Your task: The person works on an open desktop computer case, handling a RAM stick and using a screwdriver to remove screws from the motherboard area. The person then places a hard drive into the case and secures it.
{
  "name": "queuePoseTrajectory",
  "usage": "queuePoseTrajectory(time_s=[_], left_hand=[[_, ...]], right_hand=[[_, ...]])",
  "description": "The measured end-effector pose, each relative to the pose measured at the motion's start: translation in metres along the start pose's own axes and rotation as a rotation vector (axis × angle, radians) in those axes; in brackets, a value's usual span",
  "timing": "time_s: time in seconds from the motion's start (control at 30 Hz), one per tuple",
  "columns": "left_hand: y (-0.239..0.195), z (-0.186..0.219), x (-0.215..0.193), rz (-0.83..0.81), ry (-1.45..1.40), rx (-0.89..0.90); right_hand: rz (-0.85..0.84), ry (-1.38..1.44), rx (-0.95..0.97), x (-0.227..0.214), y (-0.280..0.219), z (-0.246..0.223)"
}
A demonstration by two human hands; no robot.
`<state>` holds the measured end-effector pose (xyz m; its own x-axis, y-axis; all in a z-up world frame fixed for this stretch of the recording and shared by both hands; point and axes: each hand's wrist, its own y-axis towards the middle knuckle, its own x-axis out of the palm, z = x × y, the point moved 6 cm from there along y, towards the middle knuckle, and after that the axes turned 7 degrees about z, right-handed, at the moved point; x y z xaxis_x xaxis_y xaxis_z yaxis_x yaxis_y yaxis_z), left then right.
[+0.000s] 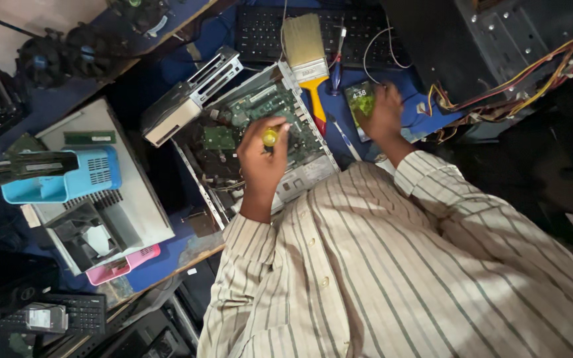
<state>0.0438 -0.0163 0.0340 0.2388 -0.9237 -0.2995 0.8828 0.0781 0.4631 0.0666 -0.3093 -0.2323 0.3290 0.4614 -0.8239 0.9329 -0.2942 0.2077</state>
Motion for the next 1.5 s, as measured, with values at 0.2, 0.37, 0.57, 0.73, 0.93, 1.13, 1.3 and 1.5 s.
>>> queuePoseTrajectory(time_s=[0.2,0.37,0.57,0.73,0.93,1.13,1.3,1.5], left_hand=[[-0.001,-0.014,-0.001,0.004,0.050,-0.031],[-0.004,-0.043,0.007,-0.005,-0.165,-0.066],[-0.002,-0.098,0.014,0.073,-0.364,-0.160],[0.000,-0.125,0.018,0.159,-0.653,-0.270],[0.013,-0.132,0.033,-0.032,-0.464,-0.292],[0.022,-0.147,0.042,-0.157,-0.591,-0.260],[0.014,-0.173,0.052,-0.245,-0.671,-0.288],[0.014,-0.182,0.058,-0.311,-0.465,-0.215]], right_hand=[[0.098,0.067,-0.118,-0.020,-0.043,0.018],[0.096,0.155,-0.094,-0.042,-0.074,0.017],[-0.015,0.210,-0.003,-0.060,-0.089,0.013],[-0.088,0.424,0.088,-0.069,-0.083,-0.010],[-0.289,0.838,-0.115,-0.104,-0.019,-0.117],[-0.239,0.693,-0.757,-0.189,0.041,-0.269],[-0.371,0.474,-1.070,-0.206,0.057,-0.328],[-0.380,0.371,-1.128,-0.213,0.062,-0.331]])
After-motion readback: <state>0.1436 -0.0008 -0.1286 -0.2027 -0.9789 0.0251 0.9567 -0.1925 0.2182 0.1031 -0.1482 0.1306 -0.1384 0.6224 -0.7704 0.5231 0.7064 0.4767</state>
